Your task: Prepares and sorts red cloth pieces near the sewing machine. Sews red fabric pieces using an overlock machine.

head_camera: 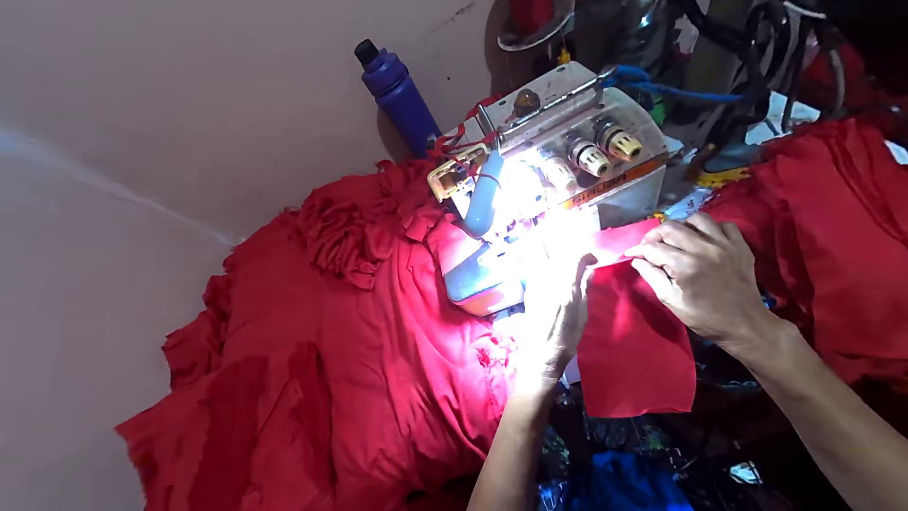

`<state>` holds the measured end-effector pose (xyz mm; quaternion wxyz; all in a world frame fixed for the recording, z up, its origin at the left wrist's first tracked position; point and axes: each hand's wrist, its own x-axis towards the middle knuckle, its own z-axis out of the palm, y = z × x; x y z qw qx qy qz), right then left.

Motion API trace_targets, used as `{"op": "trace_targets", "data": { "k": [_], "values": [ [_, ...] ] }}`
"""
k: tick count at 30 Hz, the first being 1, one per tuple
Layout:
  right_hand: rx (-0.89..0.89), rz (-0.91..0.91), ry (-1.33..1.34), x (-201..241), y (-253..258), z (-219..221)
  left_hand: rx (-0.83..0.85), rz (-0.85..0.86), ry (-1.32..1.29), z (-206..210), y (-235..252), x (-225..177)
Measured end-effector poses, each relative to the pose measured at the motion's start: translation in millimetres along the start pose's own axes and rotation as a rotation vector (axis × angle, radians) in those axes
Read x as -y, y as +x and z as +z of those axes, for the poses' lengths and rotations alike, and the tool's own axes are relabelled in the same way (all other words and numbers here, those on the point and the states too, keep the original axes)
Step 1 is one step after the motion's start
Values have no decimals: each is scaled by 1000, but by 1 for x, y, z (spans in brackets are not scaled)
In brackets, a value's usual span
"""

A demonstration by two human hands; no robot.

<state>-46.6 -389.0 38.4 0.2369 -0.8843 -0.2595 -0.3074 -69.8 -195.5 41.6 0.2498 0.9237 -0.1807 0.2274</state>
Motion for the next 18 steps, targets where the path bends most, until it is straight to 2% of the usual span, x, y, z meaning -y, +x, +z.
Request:
{"op": "trace_targets", "data": {
  "k": [3,7,12,18],
  "values": [
    [-29,-43,19,9,-16,-11,-54,179,97,-8,-21,-1],
    [-51,-64,82,30,-66,-28,-164,320,122,-12,-75,-13],
    [-32,-51,108,53,-116,-30,-241,358,200,2,-133,-15],
    [-111,-92,70,52,-143,-11,-305,360,214,15,-148,-8]
  ]
}}
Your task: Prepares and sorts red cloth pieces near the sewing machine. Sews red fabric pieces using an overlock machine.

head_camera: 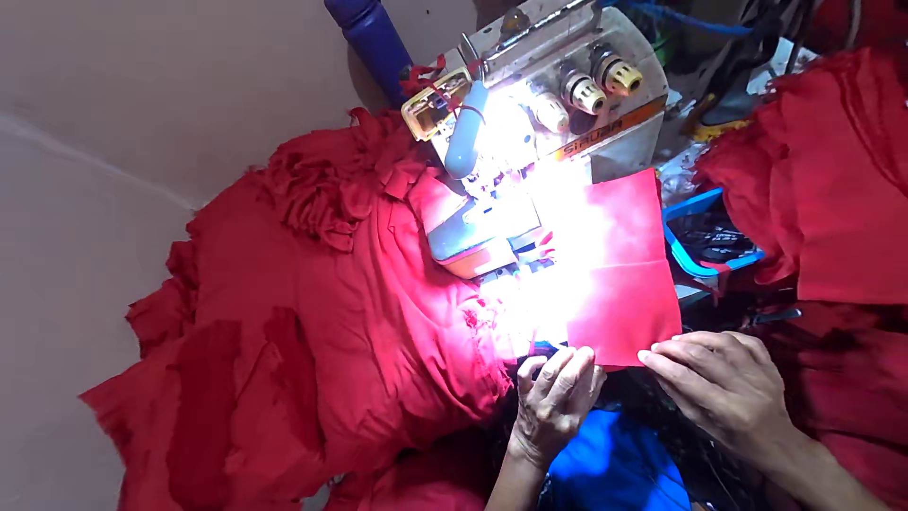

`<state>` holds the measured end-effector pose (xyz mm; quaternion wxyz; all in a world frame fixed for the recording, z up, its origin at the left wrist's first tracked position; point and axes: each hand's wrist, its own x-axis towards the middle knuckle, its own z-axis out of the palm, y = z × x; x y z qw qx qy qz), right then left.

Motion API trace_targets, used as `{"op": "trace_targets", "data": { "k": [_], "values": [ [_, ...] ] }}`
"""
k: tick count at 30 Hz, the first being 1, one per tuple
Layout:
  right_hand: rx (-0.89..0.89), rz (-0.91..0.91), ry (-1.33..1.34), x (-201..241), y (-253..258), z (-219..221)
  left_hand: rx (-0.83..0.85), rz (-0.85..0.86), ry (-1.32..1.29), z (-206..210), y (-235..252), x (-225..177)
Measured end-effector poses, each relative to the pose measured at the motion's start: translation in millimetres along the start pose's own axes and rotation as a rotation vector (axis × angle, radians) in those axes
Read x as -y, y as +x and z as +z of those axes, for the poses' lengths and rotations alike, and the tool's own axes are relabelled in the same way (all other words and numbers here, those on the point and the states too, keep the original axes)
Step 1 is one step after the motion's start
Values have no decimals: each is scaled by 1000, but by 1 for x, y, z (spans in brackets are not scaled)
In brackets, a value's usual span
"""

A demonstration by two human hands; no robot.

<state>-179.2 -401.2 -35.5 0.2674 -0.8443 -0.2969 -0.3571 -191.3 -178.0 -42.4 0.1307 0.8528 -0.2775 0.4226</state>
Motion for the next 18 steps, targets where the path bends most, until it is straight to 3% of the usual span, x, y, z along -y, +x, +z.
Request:
{"op": "trace_targets", "data": {
  "k": [8,16,18],
  "values": [
    [31,38,88,-7,-6,2,1,-70,-96,-2,0,-5],
    [92,165,262,-10,3,-3,242,-386,-636,-21,35,5],
    [104,193,272,-10,4,-4,284,-379,-607,-23,41,6]
  ]
}}
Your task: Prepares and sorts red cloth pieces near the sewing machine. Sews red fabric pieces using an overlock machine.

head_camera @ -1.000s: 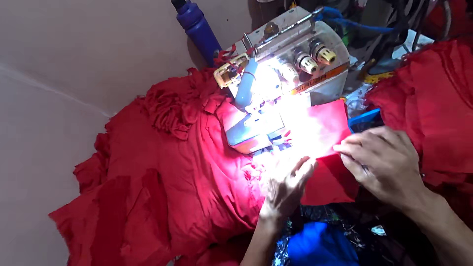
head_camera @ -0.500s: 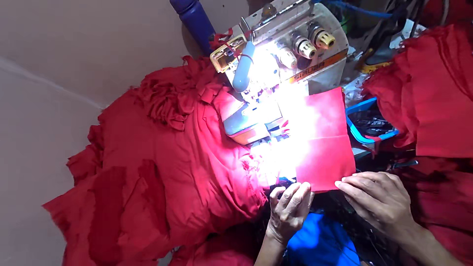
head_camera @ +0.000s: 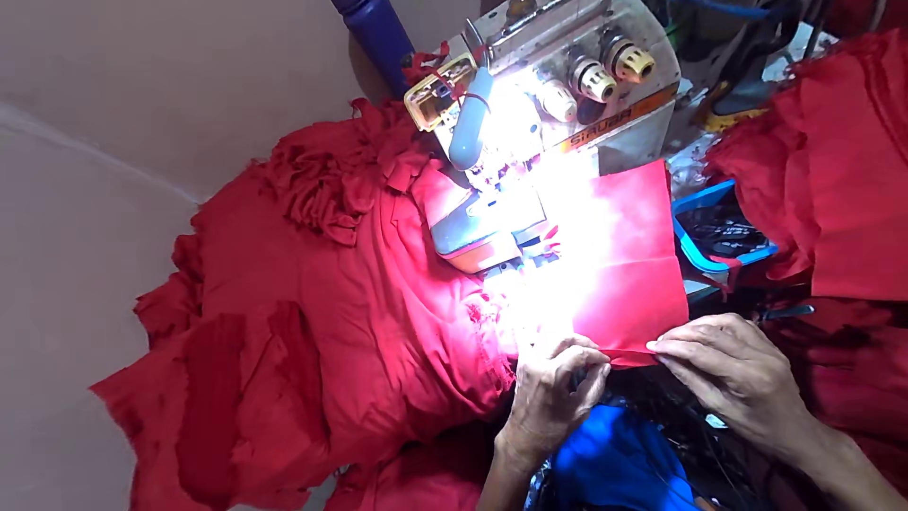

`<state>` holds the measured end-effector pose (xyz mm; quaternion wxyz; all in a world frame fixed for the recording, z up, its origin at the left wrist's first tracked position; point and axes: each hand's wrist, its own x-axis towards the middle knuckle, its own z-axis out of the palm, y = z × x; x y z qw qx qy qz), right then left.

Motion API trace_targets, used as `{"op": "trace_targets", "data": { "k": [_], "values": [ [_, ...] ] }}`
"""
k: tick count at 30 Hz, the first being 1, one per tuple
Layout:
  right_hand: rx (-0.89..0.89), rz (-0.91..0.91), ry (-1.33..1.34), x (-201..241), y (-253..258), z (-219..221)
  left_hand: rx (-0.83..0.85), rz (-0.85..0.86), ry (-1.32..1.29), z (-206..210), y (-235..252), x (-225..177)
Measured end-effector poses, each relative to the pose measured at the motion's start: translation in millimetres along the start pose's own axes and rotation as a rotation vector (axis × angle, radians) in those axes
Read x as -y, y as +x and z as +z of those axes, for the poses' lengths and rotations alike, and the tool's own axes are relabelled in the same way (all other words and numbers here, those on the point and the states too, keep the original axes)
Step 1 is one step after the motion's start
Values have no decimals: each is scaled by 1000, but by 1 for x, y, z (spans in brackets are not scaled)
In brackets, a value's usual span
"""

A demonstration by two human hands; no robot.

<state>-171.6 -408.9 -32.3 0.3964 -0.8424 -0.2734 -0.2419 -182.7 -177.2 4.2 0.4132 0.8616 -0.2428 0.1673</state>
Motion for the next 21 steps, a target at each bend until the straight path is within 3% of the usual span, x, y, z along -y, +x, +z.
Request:
{"op": "trace_targets", "data": {
  "k": [4,10,15,21],
  "values": [
    [13,25,-16,2,1,-1,-49,53,202,5,13,-8],
    [35,60,-44,6,8,-3,-24,63,310,4,28,-13],
    [41,102,5,2,9,-4,6,-30,215,1,26,-14],
    [48,184,63,5,13,-8,37,1,112,-8,34,-21]
  ]
}}
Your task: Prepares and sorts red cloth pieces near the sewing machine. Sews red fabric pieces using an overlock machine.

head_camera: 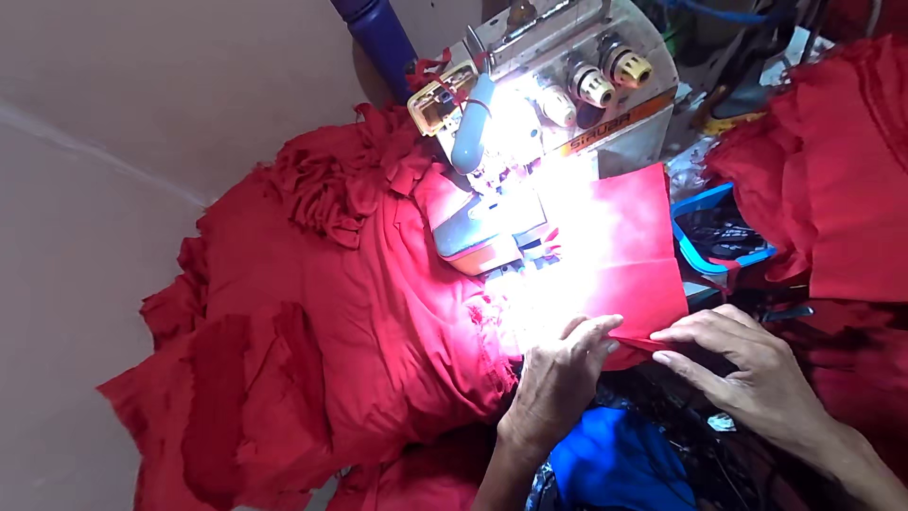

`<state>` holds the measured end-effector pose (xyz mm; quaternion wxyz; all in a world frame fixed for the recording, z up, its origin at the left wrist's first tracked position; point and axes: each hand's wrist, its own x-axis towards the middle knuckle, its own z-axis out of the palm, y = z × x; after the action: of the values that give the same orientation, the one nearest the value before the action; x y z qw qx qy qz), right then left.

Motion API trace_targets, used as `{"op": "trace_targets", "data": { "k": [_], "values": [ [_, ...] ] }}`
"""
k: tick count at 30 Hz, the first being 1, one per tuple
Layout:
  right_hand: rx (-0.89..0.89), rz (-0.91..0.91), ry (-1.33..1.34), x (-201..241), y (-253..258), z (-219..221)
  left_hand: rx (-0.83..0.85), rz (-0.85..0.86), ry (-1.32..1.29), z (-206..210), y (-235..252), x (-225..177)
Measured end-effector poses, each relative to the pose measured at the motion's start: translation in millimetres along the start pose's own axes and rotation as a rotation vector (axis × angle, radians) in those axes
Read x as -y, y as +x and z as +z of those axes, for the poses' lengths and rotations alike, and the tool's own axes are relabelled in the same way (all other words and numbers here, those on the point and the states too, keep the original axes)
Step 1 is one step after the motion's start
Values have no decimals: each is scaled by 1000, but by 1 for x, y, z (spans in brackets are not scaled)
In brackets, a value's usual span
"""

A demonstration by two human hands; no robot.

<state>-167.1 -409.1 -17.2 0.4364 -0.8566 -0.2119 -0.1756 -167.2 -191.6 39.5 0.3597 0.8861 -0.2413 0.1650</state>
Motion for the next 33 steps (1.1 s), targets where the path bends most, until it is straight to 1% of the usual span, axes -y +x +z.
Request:
{"op": "trace_targets", "data": {
  "k": [3,6,9,11,14,15,16,18,19,21,22,24,26,30,31,33],
  "values": [
    [37,23,-19,3,5,-5,59,45,16,-6,12,-7],
    [15,11,-129,10,9,-1,73,85,69,-4,18,-8],
    [-19,11,-186,13,11,1,97,53,54,-8,17,-5],
    [-19,11,-179,11,15,-5,151,18,58,-14,17,-3],
    [9,-25,-177,8,23,-14,226,-6,114,-20,19,-2],
    [17,-45,-180,8,26,-15,214,10,150,-19,21,-2],
    [17,-60,-187,9,28,-16,185,30,170,-18,23,0],
    [-24,-84,-200,12,37,-20,133,49,104,-15,32,8],
    [-60,-103,-210,16,45,-23,111,47,25,-14,39,12],
    [-140,-147,-199,27,63,-30,4,50,-184,-12,55,18],
    [-180,-180,-182,33,72,-32,-54,31,-307,-13,61,18],
    [-255,-256,-113,48,88,-32,-157,-85,-546,-21,69,8],
    [-284,-307,-11,62,100,-28,-242,-186,-682,-35,69,0],
    [-213,-299,274,83,108,-10,-390,-170,-759,-64,58,5],
    [-180,-266,349,89,108,-4,-413,-176,-744,-73,55,5],
    [-112,-188,503,100,109,10,-415,-155,-594,-91,54,7]
  ]
}}
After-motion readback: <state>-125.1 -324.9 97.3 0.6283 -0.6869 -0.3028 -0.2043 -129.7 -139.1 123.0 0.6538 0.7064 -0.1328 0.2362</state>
